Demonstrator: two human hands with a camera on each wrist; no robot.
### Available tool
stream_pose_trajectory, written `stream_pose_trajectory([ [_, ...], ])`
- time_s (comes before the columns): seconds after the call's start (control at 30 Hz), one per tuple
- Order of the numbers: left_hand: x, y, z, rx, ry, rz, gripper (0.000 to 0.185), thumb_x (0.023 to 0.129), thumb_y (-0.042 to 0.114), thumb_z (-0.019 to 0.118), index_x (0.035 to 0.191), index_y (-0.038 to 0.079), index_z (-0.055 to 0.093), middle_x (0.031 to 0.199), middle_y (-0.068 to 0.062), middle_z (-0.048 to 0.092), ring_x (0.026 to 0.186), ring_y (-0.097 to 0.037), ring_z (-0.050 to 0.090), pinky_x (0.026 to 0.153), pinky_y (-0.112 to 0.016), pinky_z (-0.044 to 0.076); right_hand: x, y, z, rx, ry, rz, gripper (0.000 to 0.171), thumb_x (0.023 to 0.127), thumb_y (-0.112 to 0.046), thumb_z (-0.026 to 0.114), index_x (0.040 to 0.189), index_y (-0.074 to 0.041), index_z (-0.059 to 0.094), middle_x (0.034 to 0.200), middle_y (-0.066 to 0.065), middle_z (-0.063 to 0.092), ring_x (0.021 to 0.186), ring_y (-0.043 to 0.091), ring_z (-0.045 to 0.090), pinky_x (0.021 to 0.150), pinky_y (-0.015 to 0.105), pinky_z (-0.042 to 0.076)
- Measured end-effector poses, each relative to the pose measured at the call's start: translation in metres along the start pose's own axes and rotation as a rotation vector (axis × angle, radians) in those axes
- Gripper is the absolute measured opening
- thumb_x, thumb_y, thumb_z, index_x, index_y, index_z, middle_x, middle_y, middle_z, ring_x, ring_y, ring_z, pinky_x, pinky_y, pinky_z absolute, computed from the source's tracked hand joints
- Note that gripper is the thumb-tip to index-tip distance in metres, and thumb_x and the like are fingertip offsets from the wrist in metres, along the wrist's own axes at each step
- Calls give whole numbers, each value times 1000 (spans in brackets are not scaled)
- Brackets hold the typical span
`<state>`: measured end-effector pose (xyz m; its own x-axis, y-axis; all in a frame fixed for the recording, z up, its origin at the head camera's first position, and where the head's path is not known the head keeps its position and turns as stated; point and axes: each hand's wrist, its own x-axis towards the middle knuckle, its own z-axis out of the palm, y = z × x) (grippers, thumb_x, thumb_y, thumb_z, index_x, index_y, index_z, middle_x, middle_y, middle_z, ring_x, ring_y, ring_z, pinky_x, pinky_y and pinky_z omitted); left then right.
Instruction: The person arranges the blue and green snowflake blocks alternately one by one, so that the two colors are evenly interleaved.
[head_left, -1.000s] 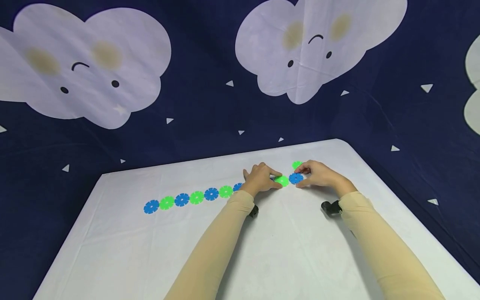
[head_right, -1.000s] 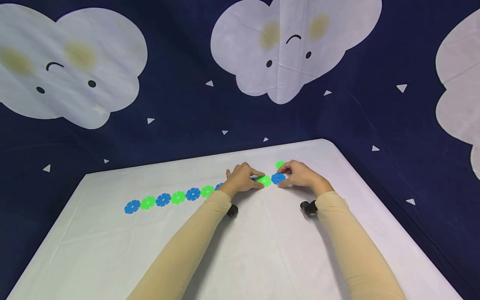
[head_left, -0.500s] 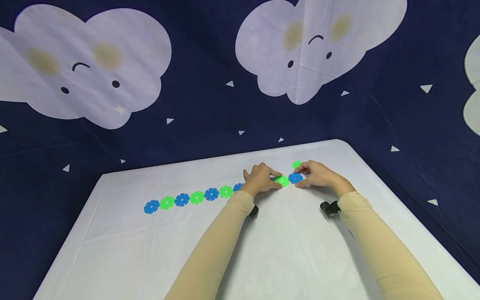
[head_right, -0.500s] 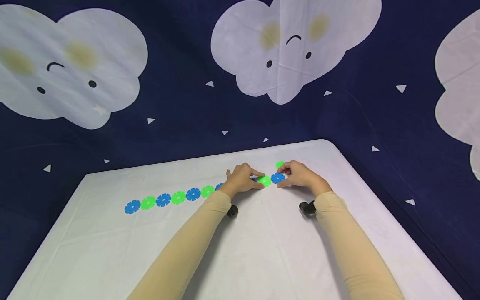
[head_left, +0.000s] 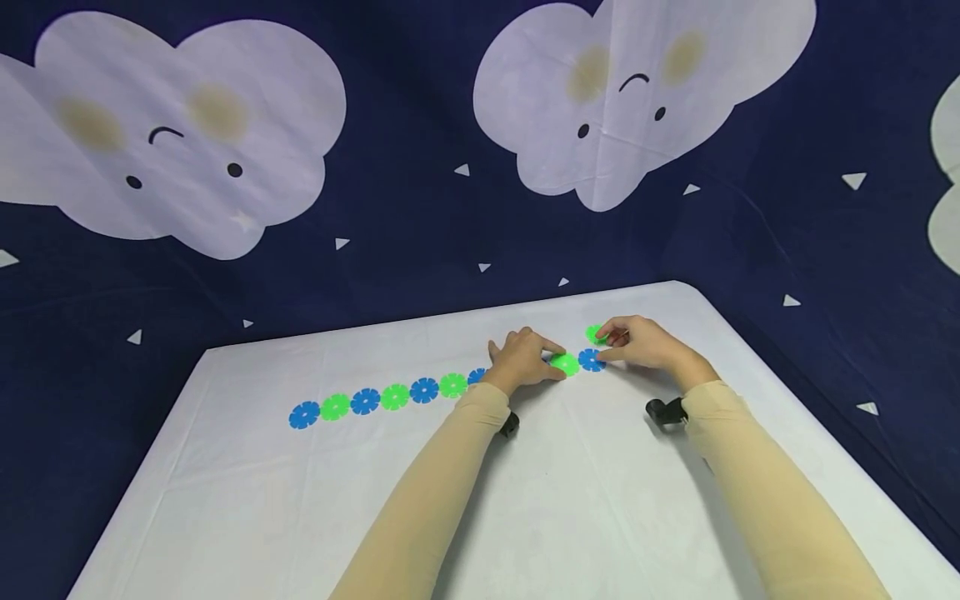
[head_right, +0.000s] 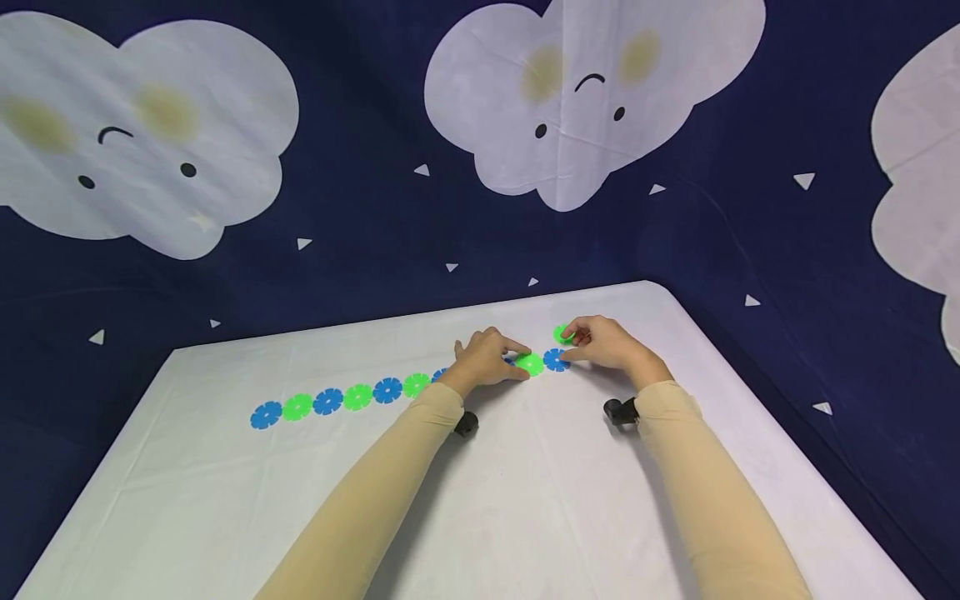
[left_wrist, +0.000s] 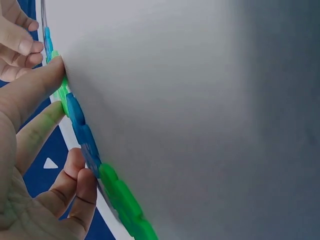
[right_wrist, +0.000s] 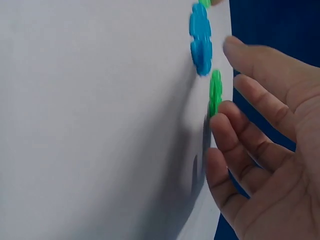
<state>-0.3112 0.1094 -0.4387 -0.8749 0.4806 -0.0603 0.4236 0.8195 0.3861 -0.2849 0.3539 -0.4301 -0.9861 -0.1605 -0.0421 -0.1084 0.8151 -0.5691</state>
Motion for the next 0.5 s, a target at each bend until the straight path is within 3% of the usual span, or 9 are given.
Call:
stream_pose_trajectory([
  [0.17,0,0,-1,-3,7,3,45,78,51,82,122,44,71,135,-1,60,130,-29,50,113,-77,17,5,3,-7,-18,49,25,44,89,-27,76,124,-3,65,108,16,68,101,29,63,91,44,49],
  [0.5,-1,0,-1,15,-8,3,45,79,53,81,122,46,70,135,-2,59,129,-29,50,113,-77,17,19,5,-7,-91,15,129,58,89,-39,75,131,-1,61,119,21,63,106,32,56,94,48,47],
])
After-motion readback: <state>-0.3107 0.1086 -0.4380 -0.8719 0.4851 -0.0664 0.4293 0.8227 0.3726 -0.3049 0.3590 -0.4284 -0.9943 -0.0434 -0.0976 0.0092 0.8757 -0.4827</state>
